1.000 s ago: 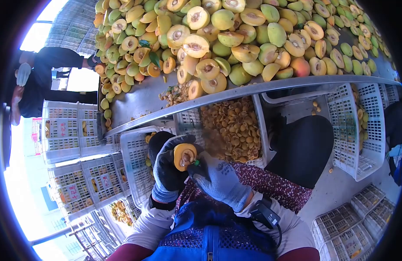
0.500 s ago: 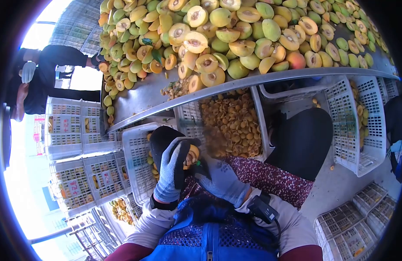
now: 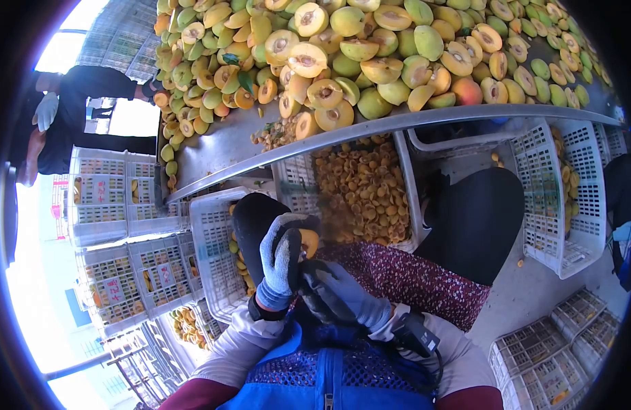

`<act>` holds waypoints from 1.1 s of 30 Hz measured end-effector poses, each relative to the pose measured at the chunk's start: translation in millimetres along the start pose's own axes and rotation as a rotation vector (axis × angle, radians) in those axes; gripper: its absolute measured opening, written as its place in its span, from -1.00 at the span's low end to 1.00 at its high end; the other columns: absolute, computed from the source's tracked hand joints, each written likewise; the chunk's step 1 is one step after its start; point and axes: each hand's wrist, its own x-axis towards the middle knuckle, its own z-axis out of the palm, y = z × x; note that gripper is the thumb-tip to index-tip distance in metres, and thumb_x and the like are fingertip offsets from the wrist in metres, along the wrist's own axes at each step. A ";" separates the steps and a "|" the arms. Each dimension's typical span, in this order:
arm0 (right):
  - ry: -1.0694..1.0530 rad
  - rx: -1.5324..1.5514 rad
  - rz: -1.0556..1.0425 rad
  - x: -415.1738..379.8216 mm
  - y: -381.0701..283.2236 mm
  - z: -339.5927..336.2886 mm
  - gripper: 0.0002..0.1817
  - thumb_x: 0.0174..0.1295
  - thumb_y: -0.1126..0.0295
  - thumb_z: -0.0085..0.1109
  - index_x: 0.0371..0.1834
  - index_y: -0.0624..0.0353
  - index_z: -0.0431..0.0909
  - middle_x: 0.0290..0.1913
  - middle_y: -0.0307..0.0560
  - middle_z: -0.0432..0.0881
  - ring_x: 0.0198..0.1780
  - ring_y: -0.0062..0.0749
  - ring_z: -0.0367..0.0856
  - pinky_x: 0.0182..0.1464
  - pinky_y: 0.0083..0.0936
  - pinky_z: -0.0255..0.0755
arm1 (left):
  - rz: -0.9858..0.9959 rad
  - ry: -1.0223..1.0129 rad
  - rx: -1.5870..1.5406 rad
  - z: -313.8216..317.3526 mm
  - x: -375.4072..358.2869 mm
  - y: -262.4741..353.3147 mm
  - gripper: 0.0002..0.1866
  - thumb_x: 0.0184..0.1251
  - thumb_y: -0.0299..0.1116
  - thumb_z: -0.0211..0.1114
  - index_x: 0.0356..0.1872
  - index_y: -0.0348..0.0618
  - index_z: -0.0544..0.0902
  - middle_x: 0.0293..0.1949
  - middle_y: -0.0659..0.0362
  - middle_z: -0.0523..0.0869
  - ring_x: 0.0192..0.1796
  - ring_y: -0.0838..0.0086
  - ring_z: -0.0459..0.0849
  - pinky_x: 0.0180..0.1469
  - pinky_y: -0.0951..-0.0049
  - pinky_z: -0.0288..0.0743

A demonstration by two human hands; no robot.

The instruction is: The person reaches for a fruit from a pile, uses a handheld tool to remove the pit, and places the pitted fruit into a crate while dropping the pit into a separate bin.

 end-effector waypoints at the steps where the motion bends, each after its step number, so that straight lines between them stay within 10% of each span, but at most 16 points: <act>1: -0.039 0.055 -0.007 -0.2 -0.7 -0.1 -0.58 0.39 0.13 -0.02 0.11 0.26 0.37 -0.36 -0.14 0.54 -0.46 -0.55 0.48 -0.42 -0.61 0.40 | -0.045 -0.021 -0.040 -0.3 0.3 -0.5 -0.69 0.34 -0.37 0.06 -0.03 -0.39 0.54 -0.14 0.06 0.64 -0.12 0.48 0.58 -0.03 0.53 0.43; 6: -0.066 0.013 -0.089 8.3 -15.1 -0.3 -0.60 0.40 0.06 -0.05 -0.03 0.21 0.42 -0.44 -0.22 0.49 -0.57 -0.58 0.41 -0.57 -0.65 0.30 | -0.451 -0.154 -0.278 -12.2 23.4 26.2 -0.68 0.37 -0.37 0.05 0.05 -0.31 0.53 -0.10 0.12 0.63 -0.16 0.55 0.54 -0.03 0.55 0.42; 11: -0.594 0.778 0.386 13.6 -12.3 -1.2 -0.59 0.39 -0.01 -0.07 -0.21 0.16 0.43 -0.52 -0.23 0.45 -0.60 -0.60 0.41 -0.62 -0.63 0.32 | -0.056 -0.130 0.035 -7.2 18.5 14.3 -0.73 0.35 -0.39 0.07 -0.07 -0.36 0.58 -0.20 0.10 0.65 -0.13 0.47 0.59 -0.04 0.51 0.45; 18: -0.873 0.746 0.346 2.0 -27.7 23.4 -0.54 0.40 -0.08 -0.16 -0.34 0.12 0.42 -0.68 -0.28 0.27 -0.75 -0.62 0.20 -0.75 -0.61 0.11 | -0.175 -0.246 0.013 2.7 -21.2 -57.9 -0.58 0.03 -0.45 0.36 -0.04 -0.32 0.51 -0.21 -0.01 0.60 -0.18 0.24 0.62 -0.13 0.41 0.48; 21: -0.346 0.838 0.357 11.8 -27.5 -0.2 -0.51 0.42 -0.08 -0.21 -0.32 0.13 0.46 -0.67 -0.29 0.27 -0.73 -0.62 0.20 -0.74 -0.59 0.13 | 0.078 0.031 0.436 -12.6 -24.3 -37.3 -0.59 -0.06 -0.49 0.36 -0.09 -0.26 0.53 -0.22 0.01 0.60 -0.18 0.19 0.62 -0.16 0.39 0.50; 23: -0.371 0.836 0.417 22.1 -2.1 -29.7 -0.47 0.42 -0.11 -0.24 -0.33 0.13 0.51 -0.67 -0.32 0.22 -0.74 -0.63 0.15 -0.74 -0.60 0.11 | 0.218 0.130 0.642 -50.8 -14.6 -23.1 -0.69 0.05 -0.45 0.32 -0.13 -0.25 0.57 -0.23 0.03 0.61 -0.18 0.17 0.62 -0.15 0.36 0.51; 25: -0.402 0.694 0.473 24.7 -3.3 -33.1 -0.45 0.42 -0.13 -0.25 -0.35 0.13 0.52 -0.67 -0.34 0.23 -0.74 -0.64 0.14 -0.73 -0.63 0.10 | -0.246 0.352 0.361 -102.0 -19.4 -29.1 -0.74 0.17 -0.39 0.27 -0.13 -0.25 0.61 -0.22 0.01 0.63 -0.17 0.12 0.63 -0.12 0.31 0.51; 27: -0.386 0.536 0.414 20.4 -12.3 -23.2 -0.49 0.42 -0.11 -0.22 -0.29 0.14 0.49 -0.66 -0.33 0.25 -0.74 -0.67 0.14 -0.74 -0.68 0.07 | -0.171 0.155 1.225 -145.2 -15.1 -22.6 -0.77 0.23 -0.35 0.24 -0.13 -0.21 0.65 -0.24 0.00 0.66 -0.18 0.10 0.64 -0.11 0.27 0.50; 33: 0.096 -0.281 -0.112 47.8 27.5 -34.9 -0.69 0.42 0.10 -0.07 -0.15 0.13 0.44 -0.59 -0.27 0.44 -0.66 -0.65 0.39 -0.71 -0.67 0.29 | -0.213 0.204 0.793 -86.6 85.4 3.4 -0.76 0.24 -0.21 0.25 -0.22 -0.15 0.68 -0.32 0.00 0.71 -0.23 0.12 0.68 -0.18 0.25 0.50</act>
